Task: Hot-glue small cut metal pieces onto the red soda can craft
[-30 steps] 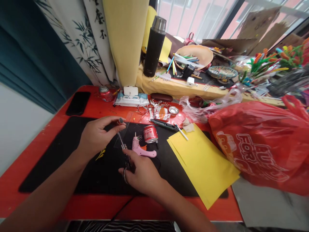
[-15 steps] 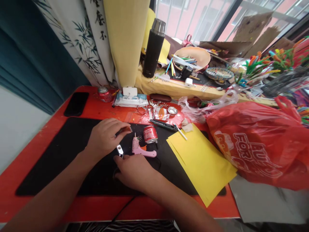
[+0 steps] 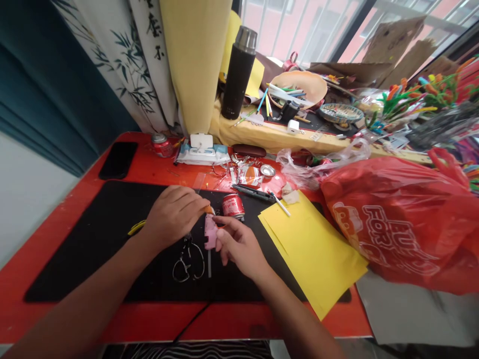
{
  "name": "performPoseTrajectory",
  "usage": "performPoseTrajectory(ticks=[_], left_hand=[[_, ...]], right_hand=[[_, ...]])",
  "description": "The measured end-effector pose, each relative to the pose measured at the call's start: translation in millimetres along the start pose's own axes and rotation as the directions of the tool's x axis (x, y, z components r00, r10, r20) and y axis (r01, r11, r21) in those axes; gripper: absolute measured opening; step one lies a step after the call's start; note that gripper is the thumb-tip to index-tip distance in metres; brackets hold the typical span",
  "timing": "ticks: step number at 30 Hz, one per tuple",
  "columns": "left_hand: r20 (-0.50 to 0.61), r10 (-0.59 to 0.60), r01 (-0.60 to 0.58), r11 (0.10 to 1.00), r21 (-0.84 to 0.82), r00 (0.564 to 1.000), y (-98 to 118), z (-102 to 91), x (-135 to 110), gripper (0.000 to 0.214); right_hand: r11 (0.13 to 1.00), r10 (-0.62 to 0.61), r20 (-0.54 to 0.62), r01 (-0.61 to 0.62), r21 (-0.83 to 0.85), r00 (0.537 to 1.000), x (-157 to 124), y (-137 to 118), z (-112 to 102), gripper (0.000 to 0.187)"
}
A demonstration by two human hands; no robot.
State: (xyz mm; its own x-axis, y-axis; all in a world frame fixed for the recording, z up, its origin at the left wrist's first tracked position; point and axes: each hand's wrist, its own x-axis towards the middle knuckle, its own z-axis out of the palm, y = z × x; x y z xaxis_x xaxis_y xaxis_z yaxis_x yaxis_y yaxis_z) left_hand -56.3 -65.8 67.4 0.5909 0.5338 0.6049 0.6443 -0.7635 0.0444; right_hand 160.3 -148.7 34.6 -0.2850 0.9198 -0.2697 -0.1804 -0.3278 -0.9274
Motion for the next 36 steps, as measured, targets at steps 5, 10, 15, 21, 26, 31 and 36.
performPoseTrajectory(ticks=[5,10,15,21,26,31,36], left_hand=[[0.007,0.137,-0.137,0.989,0.06,0.991,10.4,6.7,0.0,0.025],[-0.01,0.219,-0.217,0.973,0.073,0.976,18.0,10.5,3.8,0.028],[-0.017,0.201,-0.201,0.979,0.023,0.979,22.9,15.1,5.6,0.022],[0.01,-0.098,0.098,0.974,-0.204,0.995,17.3,12.6,3.9,0.074],[0.233,-0.525,0.514,0.49,-0.704,0.819,7.2,12.6,-4.4,0.092],[0.635,-0.438,0.667,-0.099,-0.738,0.637,19.6,13.6,0.1,0.056],[0.673,-0.441,0.629,-0.268,-0.73,0.594,39.2,21.1,9.8,0.044]], right_hand=[[0.995,-0.025,-0.047,0.029,0.1,0.999,2.6,-2.2,1.3,0.06],[0.991,-0.043,-0.152,0.061,0.118,0.987,3.4,-5.2,3.9,0.045],[0.979,-0.055,-0.206,0.094,0.181,0.977,1.7,-7.2,1.6,0.039],[0.96,-0.07,-0.254,0.135,0.247,0.965,-0.8,-5.5,-5.6,0.038],[0.954,-0.111,-0.298,0.186,0.237,0.948,-4.5,-7.2,-12.4,0.04],[0.958,-0.116,-0.289,0.183,0.22,0.95,-5.5,-9.9,-11.9,0.038],[0.96,-0.125,-0.269,0.185,0.212,0.955,-3.2,-5.3,-8.8,0.038]])
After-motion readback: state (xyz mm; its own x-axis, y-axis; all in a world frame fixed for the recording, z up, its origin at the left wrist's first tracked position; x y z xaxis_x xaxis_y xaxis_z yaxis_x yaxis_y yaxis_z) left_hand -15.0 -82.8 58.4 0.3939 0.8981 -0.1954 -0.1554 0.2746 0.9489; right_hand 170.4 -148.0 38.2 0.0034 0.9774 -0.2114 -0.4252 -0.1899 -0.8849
